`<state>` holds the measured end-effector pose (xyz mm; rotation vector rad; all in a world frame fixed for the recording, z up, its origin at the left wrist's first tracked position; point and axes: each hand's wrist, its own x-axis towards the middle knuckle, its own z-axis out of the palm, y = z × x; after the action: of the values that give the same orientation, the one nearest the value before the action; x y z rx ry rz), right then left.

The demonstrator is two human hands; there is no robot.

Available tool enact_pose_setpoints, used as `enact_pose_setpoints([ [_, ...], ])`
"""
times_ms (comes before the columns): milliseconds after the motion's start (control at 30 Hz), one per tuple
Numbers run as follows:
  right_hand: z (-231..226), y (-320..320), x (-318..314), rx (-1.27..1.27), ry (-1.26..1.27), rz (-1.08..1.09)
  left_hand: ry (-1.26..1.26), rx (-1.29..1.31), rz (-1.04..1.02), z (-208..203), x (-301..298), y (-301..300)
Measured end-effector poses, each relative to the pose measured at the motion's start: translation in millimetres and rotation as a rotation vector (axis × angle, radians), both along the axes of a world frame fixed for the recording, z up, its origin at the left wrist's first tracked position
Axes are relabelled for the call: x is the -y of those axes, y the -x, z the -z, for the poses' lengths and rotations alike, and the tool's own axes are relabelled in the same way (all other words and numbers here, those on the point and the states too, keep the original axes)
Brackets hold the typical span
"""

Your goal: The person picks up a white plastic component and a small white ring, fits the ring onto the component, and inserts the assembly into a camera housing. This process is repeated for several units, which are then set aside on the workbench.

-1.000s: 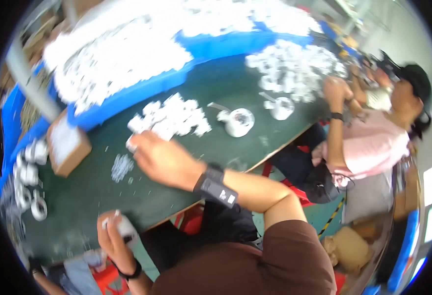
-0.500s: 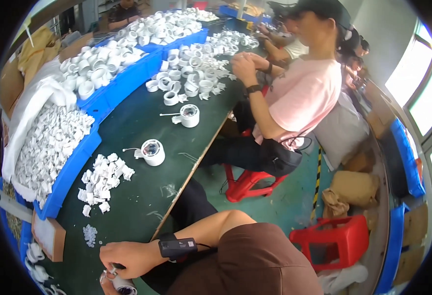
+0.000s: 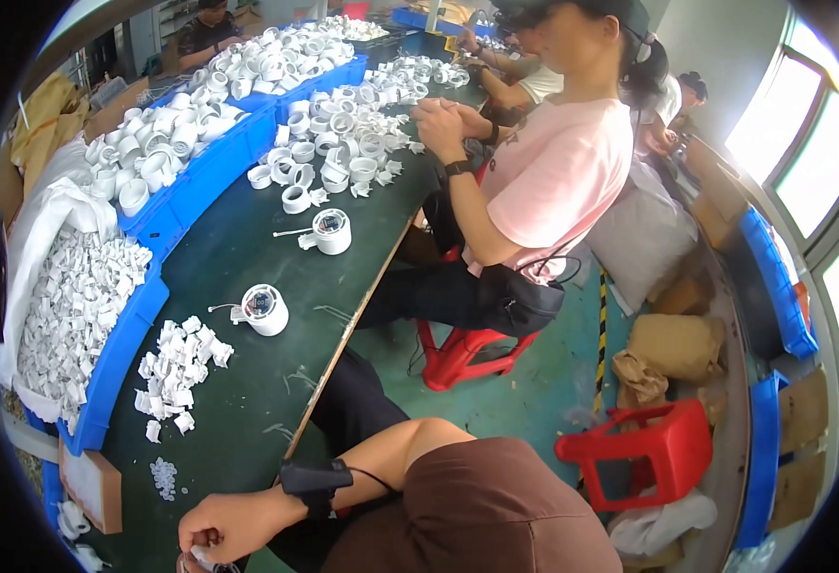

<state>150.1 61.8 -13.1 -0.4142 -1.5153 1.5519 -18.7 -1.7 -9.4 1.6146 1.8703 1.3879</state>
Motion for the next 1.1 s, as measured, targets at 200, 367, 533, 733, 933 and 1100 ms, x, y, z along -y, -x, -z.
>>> enact_pose_setpoints([
  [200,-4,14,11,0.055,-0.018,0.095,-0.122,0.32,0.174,41,0,12],
  [367,2,1,12,0.146,0.135,0.094,-0.052,-0.136,0.121,-3,-6,-14],
  [533,-4,4,10,0.119,0.281,0.049,-0.045,-0.147,0.145,-9,-11,-8],
  [733,-8,14,8,0.205,0.2,0.079,-0.064,-0.14,0.139,-6,-10,0],
  [933,-16,14,10,0.265,0.149,0.123,-0.085,-0.14,0.135,1,-10,0],
  [1100,1,25,21,0.2,0.149,0.26,-0.114,-0.17,0.13,6,-10,0],
])
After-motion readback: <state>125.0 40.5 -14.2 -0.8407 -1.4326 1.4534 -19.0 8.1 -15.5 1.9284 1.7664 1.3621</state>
